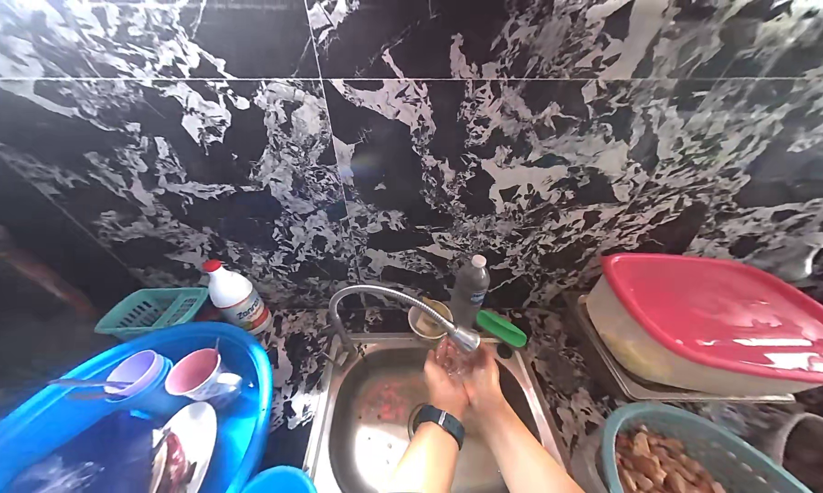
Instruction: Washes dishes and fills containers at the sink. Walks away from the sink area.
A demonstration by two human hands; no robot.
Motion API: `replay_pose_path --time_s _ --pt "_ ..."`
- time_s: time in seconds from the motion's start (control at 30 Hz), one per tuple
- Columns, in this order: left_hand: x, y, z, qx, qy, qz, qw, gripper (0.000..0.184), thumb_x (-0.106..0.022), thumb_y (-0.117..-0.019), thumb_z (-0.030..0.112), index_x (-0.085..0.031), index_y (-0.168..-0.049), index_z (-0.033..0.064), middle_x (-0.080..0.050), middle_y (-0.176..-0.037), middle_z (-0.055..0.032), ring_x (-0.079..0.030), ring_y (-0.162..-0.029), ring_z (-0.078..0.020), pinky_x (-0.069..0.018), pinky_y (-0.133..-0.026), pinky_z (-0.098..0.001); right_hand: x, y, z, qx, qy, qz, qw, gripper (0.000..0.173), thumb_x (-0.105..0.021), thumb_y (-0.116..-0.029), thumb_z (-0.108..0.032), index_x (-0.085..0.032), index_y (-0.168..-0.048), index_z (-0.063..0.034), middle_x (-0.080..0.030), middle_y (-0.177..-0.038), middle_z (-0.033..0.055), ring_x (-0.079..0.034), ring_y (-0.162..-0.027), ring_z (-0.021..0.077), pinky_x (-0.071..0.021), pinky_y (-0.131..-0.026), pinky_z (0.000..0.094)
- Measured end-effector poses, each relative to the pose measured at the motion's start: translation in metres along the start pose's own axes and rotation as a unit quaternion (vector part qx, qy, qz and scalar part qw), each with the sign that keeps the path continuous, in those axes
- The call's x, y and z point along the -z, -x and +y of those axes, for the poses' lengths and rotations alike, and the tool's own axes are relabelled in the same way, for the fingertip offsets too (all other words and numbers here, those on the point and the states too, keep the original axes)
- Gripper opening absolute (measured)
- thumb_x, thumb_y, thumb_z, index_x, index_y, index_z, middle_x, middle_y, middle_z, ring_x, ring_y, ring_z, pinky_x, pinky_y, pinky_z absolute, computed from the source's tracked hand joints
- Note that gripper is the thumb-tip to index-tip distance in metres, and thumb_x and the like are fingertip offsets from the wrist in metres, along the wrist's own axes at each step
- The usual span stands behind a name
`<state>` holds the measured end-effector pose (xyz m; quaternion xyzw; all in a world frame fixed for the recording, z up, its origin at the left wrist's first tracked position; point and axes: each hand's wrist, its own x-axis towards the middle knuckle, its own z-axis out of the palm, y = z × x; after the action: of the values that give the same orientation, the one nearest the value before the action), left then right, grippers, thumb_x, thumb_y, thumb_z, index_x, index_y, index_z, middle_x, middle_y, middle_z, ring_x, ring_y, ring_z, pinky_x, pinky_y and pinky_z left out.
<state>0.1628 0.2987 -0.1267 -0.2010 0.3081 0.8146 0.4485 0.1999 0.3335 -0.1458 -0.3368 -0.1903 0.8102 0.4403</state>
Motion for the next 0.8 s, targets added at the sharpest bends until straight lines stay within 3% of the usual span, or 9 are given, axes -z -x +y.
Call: replay_pose_path --time_s 0.1,0.2,0.23,0.3,0.4,0.47,0.6,0.7,0.8 --pt "-0.004 -0.014 0.03 -0.032 0.018 0.046 0.998 0.048 -0.023 -0.111 0.033 -0.053 -0.129 0.0004 -0.061 -0.105 -0.0137 -0.06 -0.087 -0.0212 -0.052 -0.075 -0.0361 -0.038 -0.01 0.021 -0.052 0.055 0.045 0.996 0.046 -0.026 -0.1143 -0.026 -0.055 -0.125 0.0077 -0.069 -0.102 0.0196 -0.07 -0.086 0.0222 -0.0598 -0.077 0.0346" --pt "-0.035 -0.041 0.084 -0.068 0.006 -0.051 0.996 0.054 -0.018 -0.1123 0.037 -0.037 -0.148 0.0015 -0.052 -0.138 -0.0182 -0.054 -0.119 -0.0253 -0.0464 -0.099 -0.0442 -0.092 -0.05 0.03 -0.075 -0.019 -0.023 0.997 0.044 -0.026 -0.1128 -0.026 -0.045 -0.138 0.0043 -0.06 -0.125 0.0204 -0.063 -0.109 0.0234 -0.0536 -0.095 0.0385" --pt "-0.048 -0.049 0.105 -0.071 -0.01 -0.077 0.994 0.053 -0.019 -0.1123 0.039 -0.039 -0.145 0.0025 -0.052 -0.137 -0.0169 -0.053 -0.12 -0.0257 -0.0449 -0.101 -0.0462 -0.105 -0.064 0.029 -0.042 -0.034 -0.049 0.997 0.04 -0.029 -0.1125 -0.022 -0.045 -0.139 0.0033 -0.06 -0.128 0.0179 -0.062 -0.113 0.0215 -0.0529 -0.097 0.0371" --pt "-0.064 -0.058 0.135 -0.064 -0.095 -0.068 0.991 0.044 -0.028 -0.11 0.045 -0.054 -0.115 0.009 -0.061 -0.103 -0.0086 -0.059 -0.092 -0.0215 -0.0519 -0.079 -0.0428 -0.12 -0.077 0.027 -0.007 -0.036 -0.1 0.994 0.043 -0.029 -0.113 -0.02 -0.035 -0.151 -0.0008 -0.051 -0.145 0.0104 -0.053 -0.129 0.0126 -0.0436 -0.109 0.0289" --pt "-0.047 -0.051 0.169 0.008 -0.244 -0.074 0.967 0.042 -0.035 -0.1095 0.046 -0.055 -0.118 0.0108 -0.06 -0.098 -0.0069 -0.058 -0.084 -0.0188 -0.0512 -0.074 -0.0376 -0.121 -0.07 0.035 -0.007 -0.034 -0.079 0.996 0.045 -0.029 -0.1131 -0.017 -0.03 -0.156 -0.0044 -0.045 -0.154 0.0086 -0.048 -0.138 0.0115 -0.0394 -0.114 0.0278" --pt "-0.033 -0.041 0.187 0.05 -0.325 -0.035 0.944 0.041 -0.041 -0.1085 0.041 -0.054 -0.125 0.0061 -0.06 -0.105 -0.0117 -0.059 -0.087 -0.0212 -0.0506 -0.074 -0.0367 -0.121 -0.062 0.047 -0.02 -0.04 0.034 0.998 0.038 -0.036 -0.1122 -0.02 -0.043 -0.145 -0.0021 -0.057 -0.138 0.0142 -0.059 -0.123 0.0201 -0.0503 -0.102 0.0343" --pt "0.002 0.005 0.241 0.037 -0.425 -0.04 0.904 0.043 -0.039 -0.1099 0.031 -0.051 -0.14 0.0026 -0.06 -0.135 -0.0157 -0.061 -0.117 -0.0248 -0.0492 -0.096 -0.0411 -0.097 -0.035 0.094 -0.118 0.139 0.082 0.98 0.027 -0.044 -0.1102 -0.016 -0.056 -0.124 0.0029 -0.063 -0.097 0.0089 -0.061 -0.079 0.0112 -0.0532 -0.07 0.0249" --pt "0.026 0.053 0.291 -0.047 -0.433 -0.033 0.9 0.041 -0.042 -0.1103 0.027 -0.054 -0.142 0.0047 -0.059 -0.142 -0.013 -0.055 -0.132 -0.0253 -0.0436 -0.108 -0.0451 -0.108 0.014 0.142 -0.134 0.297 -0.027 0.945 0.023 -0.054 -0.1076 -0.02 -0.065 -0.111 0.0002 -0.061 -0.08 0.0036 -0.056 -0.062 0.0098 -0.049 -0.057 0.0255" --pt "0.05 0.093 0.337 -0.13 -0.435 -0.028 0.891 0.039 -0.039 -0.1109 0.024 -0.056 -0.142 0.0062 -0.062 -0.141 -0.0102 -0.056 -0.132 -0.0215 -0.0442 -0.109 -0.0402 -0.122 0.038 0.207 -0.044 0.446 -0.275 0.851 0.032 -0.048 -0.109 -0.019 -0.068 -0.121 0.003 -0.072 -0.109 0.0116 -0.07 -0.096 0.0157 -0.0576 -0.088 0.0336"
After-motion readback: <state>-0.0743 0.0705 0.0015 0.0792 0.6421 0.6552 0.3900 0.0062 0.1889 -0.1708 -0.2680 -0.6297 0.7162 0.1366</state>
